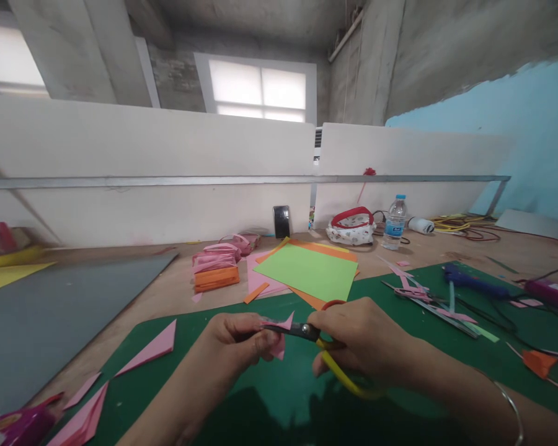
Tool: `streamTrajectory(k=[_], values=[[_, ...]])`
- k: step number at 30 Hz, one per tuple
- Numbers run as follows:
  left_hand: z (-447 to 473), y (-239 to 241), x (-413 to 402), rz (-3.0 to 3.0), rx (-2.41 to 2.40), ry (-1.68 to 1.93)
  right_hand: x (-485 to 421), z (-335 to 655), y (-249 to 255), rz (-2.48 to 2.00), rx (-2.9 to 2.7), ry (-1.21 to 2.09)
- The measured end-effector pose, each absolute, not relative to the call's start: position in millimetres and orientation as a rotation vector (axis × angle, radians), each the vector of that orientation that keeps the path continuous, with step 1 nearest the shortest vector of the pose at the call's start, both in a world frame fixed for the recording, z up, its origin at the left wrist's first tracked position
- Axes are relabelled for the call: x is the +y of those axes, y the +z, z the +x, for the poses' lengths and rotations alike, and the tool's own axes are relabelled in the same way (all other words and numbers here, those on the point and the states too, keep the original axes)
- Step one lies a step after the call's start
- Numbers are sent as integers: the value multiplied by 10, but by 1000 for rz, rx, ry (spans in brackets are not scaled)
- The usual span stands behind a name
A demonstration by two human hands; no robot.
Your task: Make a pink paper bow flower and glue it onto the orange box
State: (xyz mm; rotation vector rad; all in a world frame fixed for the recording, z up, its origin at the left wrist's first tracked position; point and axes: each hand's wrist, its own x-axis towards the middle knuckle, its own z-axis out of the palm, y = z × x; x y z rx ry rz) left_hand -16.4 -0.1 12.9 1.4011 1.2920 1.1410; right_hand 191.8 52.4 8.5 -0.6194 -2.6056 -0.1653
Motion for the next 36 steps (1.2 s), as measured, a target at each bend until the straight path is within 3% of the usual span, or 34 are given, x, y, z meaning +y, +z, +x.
streamTrajectory(k=[36], values=[[-188, 110, 65, 1456, 1326, 957, 553, 1929, 25, -599, -2494, -27]])
